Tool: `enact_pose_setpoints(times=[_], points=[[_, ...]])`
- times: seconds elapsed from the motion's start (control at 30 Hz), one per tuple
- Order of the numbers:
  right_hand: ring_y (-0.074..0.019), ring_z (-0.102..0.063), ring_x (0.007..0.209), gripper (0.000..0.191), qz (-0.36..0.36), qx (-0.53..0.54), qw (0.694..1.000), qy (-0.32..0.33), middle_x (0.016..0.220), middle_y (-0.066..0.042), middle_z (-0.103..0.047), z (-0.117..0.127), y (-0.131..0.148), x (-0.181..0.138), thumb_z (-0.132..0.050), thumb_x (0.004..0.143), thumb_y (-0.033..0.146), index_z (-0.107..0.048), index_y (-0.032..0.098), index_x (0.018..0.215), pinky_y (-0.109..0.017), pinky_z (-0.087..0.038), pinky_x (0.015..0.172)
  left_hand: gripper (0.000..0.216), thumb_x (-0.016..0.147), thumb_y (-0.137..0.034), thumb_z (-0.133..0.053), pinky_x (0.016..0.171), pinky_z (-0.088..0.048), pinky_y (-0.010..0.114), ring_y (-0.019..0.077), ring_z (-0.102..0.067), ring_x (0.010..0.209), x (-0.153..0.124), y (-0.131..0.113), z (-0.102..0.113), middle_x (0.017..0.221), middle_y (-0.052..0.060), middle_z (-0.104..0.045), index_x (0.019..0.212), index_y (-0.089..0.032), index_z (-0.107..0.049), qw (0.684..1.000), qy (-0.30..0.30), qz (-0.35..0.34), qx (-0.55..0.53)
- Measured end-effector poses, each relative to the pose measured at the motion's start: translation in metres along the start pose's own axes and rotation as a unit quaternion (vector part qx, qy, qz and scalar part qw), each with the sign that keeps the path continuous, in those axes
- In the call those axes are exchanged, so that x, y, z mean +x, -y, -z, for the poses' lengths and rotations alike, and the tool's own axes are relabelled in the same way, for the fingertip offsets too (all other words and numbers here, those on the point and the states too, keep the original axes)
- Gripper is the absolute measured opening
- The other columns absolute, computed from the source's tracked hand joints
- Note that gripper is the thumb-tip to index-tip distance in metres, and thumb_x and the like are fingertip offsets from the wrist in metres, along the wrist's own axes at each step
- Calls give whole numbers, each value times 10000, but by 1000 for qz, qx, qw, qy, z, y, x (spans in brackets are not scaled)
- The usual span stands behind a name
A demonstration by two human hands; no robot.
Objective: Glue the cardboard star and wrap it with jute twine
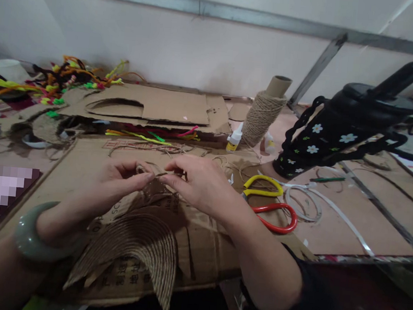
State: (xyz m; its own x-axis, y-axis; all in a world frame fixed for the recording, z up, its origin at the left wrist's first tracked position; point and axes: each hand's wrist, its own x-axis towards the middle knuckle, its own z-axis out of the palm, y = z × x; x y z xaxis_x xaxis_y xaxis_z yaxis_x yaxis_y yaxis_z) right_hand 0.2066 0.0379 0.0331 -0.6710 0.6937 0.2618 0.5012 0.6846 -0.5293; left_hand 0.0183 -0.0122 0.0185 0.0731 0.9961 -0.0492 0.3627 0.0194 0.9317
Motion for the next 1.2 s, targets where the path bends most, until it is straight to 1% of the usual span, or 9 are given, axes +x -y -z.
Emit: enact_pose_setpoints(times=[0.1, 0.2, 0.43, 0.63, 0.77, 0.9, 1.0, 1.1, 1.2], points=[[-123, -584, 712, 169, 24, -17, 1000, -4, 803, -20, -688, -1, -1, -1, -583, 833, 278, -685, 195, 938, -239, -378, 637, 187, 753, -330, -588, 557, -403, 243, 120, -502, 588, 0, 0, 0, 634, 3, -585, 684, -161, -628, 1000, 9, 4, -8], [-130, -589, 733, 175, 38, -25, 999, -1, 801, -33, -690, -3, -1, -2, -545, 857, 258, -696, 179, 896, -244, -383, 653, 173, 750, -314, -584, 548, -401, 245, 118, -499, 573, -1, -2, -1, 623, 2, -580, 684, -160, -627, 1000, 15, 10, -3], [-108, -570, 694, 145, -9, 13, 1000, 23, 761, -12, -679, -3, 3, 1, -537, 824, 213, -674, 165, 824, -228, -370, 635, 171, 739, -310, -585, 579, -426, 257, 132, -533, 603, -2, -5, -2, 649, 20, -611, 689, -154, -634, 1000, 13, 12, 2], [-62, -477, 548, 112, -29, 51, 998, 32, 617, 26, -596, 3, 6, 1, -524, 742, 142, -620, 150, 685, -198, -328, 545, 210, 749, -360, -596, 571, -435, 241, 152, -574, 653, -2, -6, -2, 695, 31, -654, 728, -167, -676, 1000, 29, 6, 11], [-58, -477, 534, 114, -22, 63, 996, 67, 595, 35, -588, 6, 6, 0, -519, 730, 147, -624, 157, 687, -191, -322, 525, 259, 754, -410, -582, 540, -431, 233, 151, -573, 622, -2, -9, -2, 683, 28, -657, 736, -177, -695, 999, 35, 12, 27], [-59, -491, 541, 130, -7, 49, 996, 80, 601, 30, -605, 6, 6, -1, -514, 737, 156, -633, 157, 684, -191, -321, 522, 184, 710, -331, -601, 498, -411, 222, 137, -543, 559, -2, -14, -3, 592, 15, -626, 667, -172, -682, 997, 69, 16, 25], [-67, -526, 575, 135, -5, 49, 995, 84, 637, 16, -639, 6, 8, 0, -523, 757, 173, -650, 152, 718, -194, -338, 539, 142, 680, -282, -601, 480, -388, 219, 125, -521, 534, -3, -17, -2, 582, 10, -620, 657, -167, -681, 996, 87, 24, 19], [-71, -535, 583, 129, -4, 47, 995, 92, 651, 14, -652, 6, 10, 0, -535, 766, 177, -659, 152, 737, -200, -343, 546, 127, 672, -249, -590, 457, -337, 212, 97, -456, 488, -2, -16, 0, 540, -15, -572, 604, -168, -660, 993, 111, 20, 19], [-73, -542, 589, 141, -4, 63, 994, 89, 666, 14, -656, 6, 10, 0, -539, 803, 210, -665, 156, 771, -204, -356, 555, 114, 668, -246, -589, 453, -321, 214, 95, -435, 487, -2, -13, 0, 532, -24, -546, 610, -175, -659, 994, 108, 27, -9]])
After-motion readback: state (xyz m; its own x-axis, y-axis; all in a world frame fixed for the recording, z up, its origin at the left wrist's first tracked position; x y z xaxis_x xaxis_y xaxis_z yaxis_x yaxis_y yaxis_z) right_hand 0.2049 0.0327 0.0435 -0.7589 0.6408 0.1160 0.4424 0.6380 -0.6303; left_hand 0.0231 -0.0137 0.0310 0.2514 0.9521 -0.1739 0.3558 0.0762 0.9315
